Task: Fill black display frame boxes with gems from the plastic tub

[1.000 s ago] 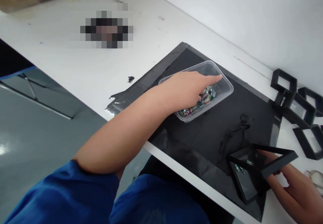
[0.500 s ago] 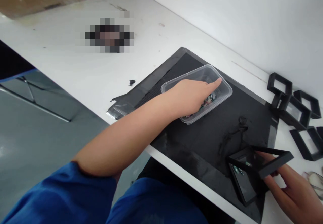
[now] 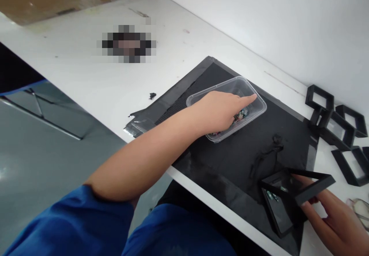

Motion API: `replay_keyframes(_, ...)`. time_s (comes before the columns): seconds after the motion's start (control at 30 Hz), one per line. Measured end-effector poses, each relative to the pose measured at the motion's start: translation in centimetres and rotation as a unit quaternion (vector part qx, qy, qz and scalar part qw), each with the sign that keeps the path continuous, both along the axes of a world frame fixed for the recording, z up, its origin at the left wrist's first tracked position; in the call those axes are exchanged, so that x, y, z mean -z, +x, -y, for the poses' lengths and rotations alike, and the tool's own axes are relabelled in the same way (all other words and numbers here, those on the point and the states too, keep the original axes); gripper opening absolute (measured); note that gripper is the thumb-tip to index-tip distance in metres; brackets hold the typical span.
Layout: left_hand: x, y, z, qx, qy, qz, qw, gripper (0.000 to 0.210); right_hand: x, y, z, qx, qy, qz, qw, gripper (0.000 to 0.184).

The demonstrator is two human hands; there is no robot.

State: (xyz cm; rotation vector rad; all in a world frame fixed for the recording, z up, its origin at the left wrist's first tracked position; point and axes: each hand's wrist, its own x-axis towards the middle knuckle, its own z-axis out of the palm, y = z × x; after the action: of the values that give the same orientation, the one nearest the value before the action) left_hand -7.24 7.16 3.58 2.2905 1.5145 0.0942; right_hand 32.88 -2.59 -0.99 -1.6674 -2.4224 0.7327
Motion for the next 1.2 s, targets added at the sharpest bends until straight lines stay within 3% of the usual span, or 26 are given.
replay_keyframes(0.37, 0.3, 0.4, 0.1, 0.005, 0.026, -0.017, 1.000, 0.075, 0.2, 0.1, 0.0, 0.000, 0.003, 0.005, 1.000, 0.050)
replay_keyframes(0.6, 1.3, 0.4, -0.2, 0.061, 0.082, -0.012, 0.995, 0.064, 0.4, 0.2, 0.0, 0.003, 0.018, 0.013, 1.000, 0.049)
replay_keyframes(0.8, 1.4, 0.7, -0.1, 0.043, 0.093, -0.002, 0.995, 0.044, 0.2, 0.1, -0.1, 0.025, 0.002, -0.009, 1.000, 0.049)
replay_keyframes(1.0, 1.9, 0.7, -0.4, 0.040, 0.087, 0.014, 0.995, 0.049, 0.2, 0.1, -0.2, 0.031, 0.006, -0.016, 0.999, 0.051)
replay_keyframes(1.2, 0.4, 0.2, -0.2, 0.001, 0.066, 0.040, 0.997, 0.057, 0.2, 0.6, -0.7, -0.005, -0.021, 0.003, 1.000, 0.053)
